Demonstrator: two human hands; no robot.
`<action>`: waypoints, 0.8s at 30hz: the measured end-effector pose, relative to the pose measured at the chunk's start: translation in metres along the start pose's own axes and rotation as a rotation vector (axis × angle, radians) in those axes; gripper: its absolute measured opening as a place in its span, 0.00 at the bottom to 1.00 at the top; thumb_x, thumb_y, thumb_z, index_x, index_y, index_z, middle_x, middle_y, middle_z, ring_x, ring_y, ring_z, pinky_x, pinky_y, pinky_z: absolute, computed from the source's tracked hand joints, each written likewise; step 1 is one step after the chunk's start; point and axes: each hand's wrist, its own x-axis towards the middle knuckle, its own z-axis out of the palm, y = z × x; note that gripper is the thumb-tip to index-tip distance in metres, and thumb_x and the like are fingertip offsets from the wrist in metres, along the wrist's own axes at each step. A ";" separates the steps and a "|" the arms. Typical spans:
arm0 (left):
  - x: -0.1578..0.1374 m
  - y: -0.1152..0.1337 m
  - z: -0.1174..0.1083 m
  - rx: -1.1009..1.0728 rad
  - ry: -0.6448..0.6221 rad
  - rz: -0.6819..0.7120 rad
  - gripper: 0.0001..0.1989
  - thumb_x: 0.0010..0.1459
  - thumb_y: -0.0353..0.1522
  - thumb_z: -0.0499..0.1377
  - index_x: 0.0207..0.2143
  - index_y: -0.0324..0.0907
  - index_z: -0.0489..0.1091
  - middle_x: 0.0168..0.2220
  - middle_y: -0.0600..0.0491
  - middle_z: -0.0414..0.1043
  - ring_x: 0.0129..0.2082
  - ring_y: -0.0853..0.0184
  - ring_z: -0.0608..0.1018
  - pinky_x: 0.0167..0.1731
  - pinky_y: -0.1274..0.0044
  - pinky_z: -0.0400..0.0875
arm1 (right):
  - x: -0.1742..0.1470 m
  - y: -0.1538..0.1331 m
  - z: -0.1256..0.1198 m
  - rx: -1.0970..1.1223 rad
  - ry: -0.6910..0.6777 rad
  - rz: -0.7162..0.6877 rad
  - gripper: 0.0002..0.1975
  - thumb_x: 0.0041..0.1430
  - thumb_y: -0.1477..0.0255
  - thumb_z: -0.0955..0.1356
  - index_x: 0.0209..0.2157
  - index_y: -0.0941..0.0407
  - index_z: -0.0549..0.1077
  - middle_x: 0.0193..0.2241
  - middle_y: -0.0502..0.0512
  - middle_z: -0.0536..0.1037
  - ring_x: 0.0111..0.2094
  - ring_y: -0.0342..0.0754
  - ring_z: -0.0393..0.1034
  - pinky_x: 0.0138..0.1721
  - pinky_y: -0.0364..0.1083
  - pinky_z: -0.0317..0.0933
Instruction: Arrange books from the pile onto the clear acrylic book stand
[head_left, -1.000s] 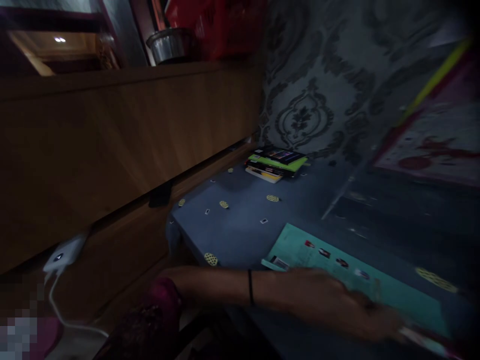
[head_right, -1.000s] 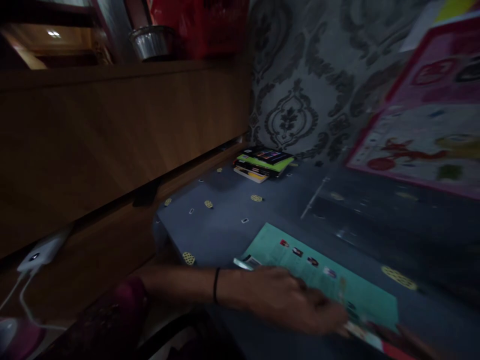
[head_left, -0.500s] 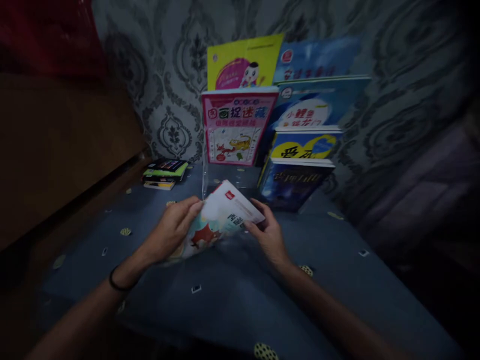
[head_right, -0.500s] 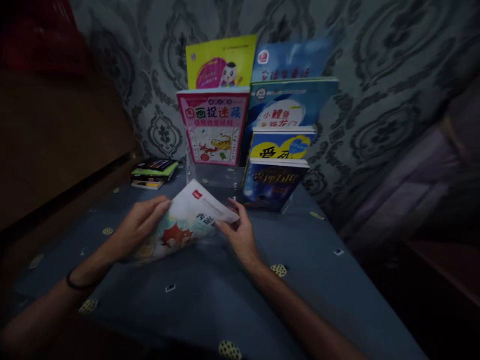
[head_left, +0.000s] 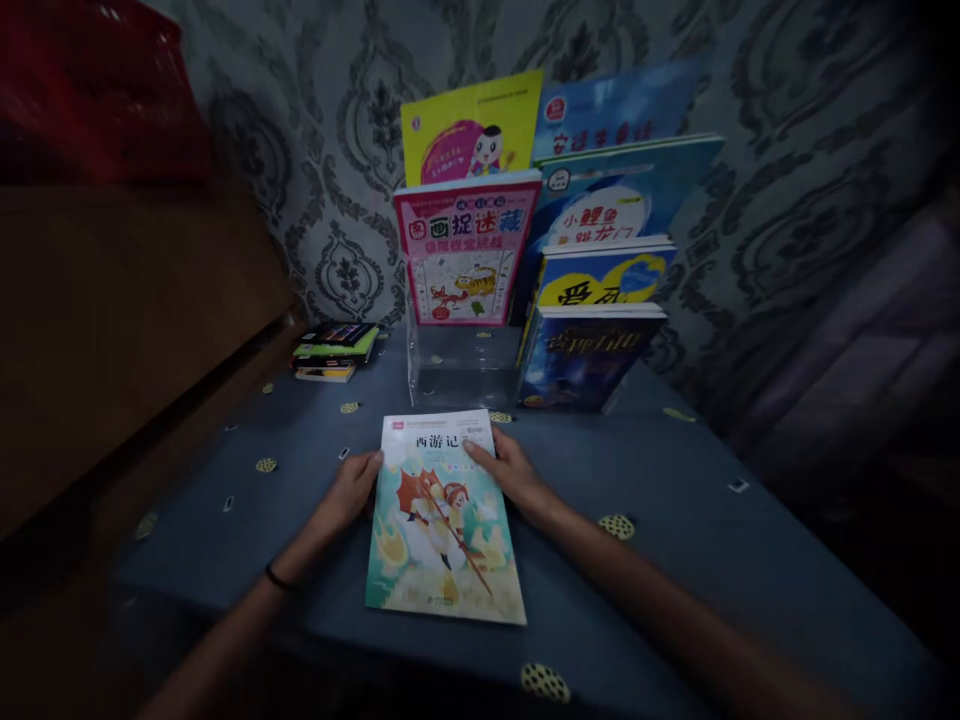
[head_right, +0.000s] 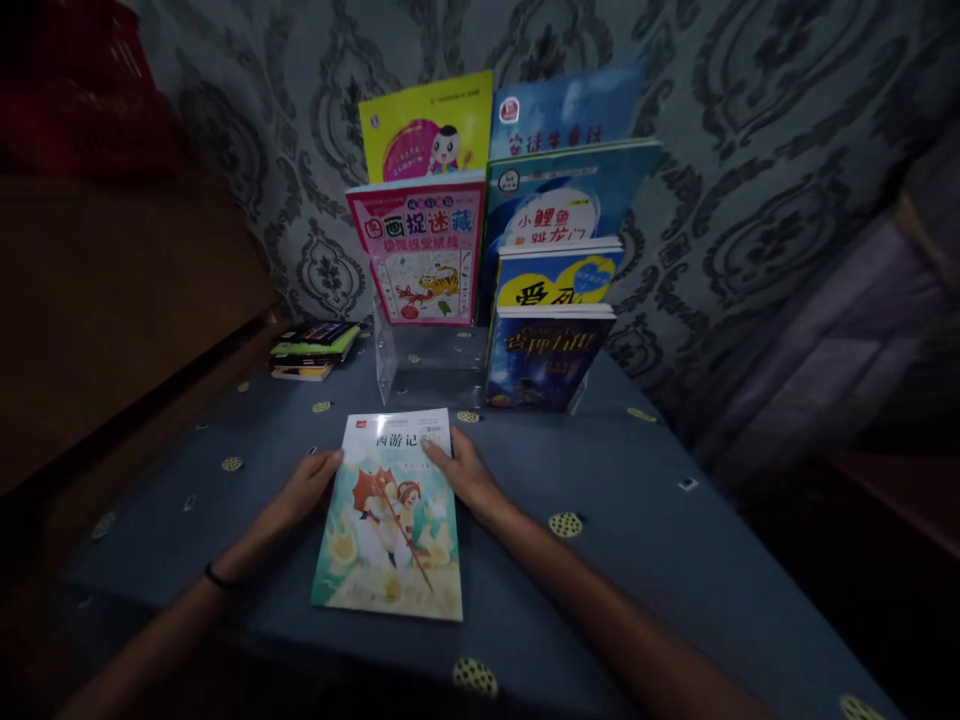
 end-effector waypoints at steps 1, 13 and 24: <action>0.001 -0.002 -0.004 0.210 -0.004 0.032 0.23 0.61 0.50 0.54 0.23 0.42 0.65 0.16 0.55 0.68 0.16 0.67 0.71 0.20 0.78 0.63 | 0.005 0.006 -0.003 -0.041 -0.012 0.011 0.26 0.47 0.53 0.76 0.41 0.56 0.75 0.37 0.58 0.84 0.39 0.58 0.79 0.38 0.53 0.73; 0.037 0.007 0.048 1.048 -0.057 0.802 0.11 0.68 0.28 0.50 0.49 0.42 0.68 0.48 0.45 0.71 0.48 0.58 0.72 0.50 0.66 0.69 | 0.024 0.029 -0.035 -0.509 0.102 -0.131 0.14 0.61 0.63 0.65 0.39 0.56 0.77 0.27 0.54 0.81 0.28 0.51 0.76 0.30 0.46 0.70; 0.081 0.010 0.069 1.208 -0.073 0.731 0.20 0.69 0.30 0.49 0.61 0.47 0.65 0.48 0.45 0.68 0.46 0.57 0.70 0.44 0.67 0.66 | 0.004 0.011 -0.033 -0.884 0.178 -0.295 0.15 0.62 0.73 0.62 0.44 0.54 0.78 0.31 0.53 0.82 0.29 0.49 0.75 0.33 0.45 0.65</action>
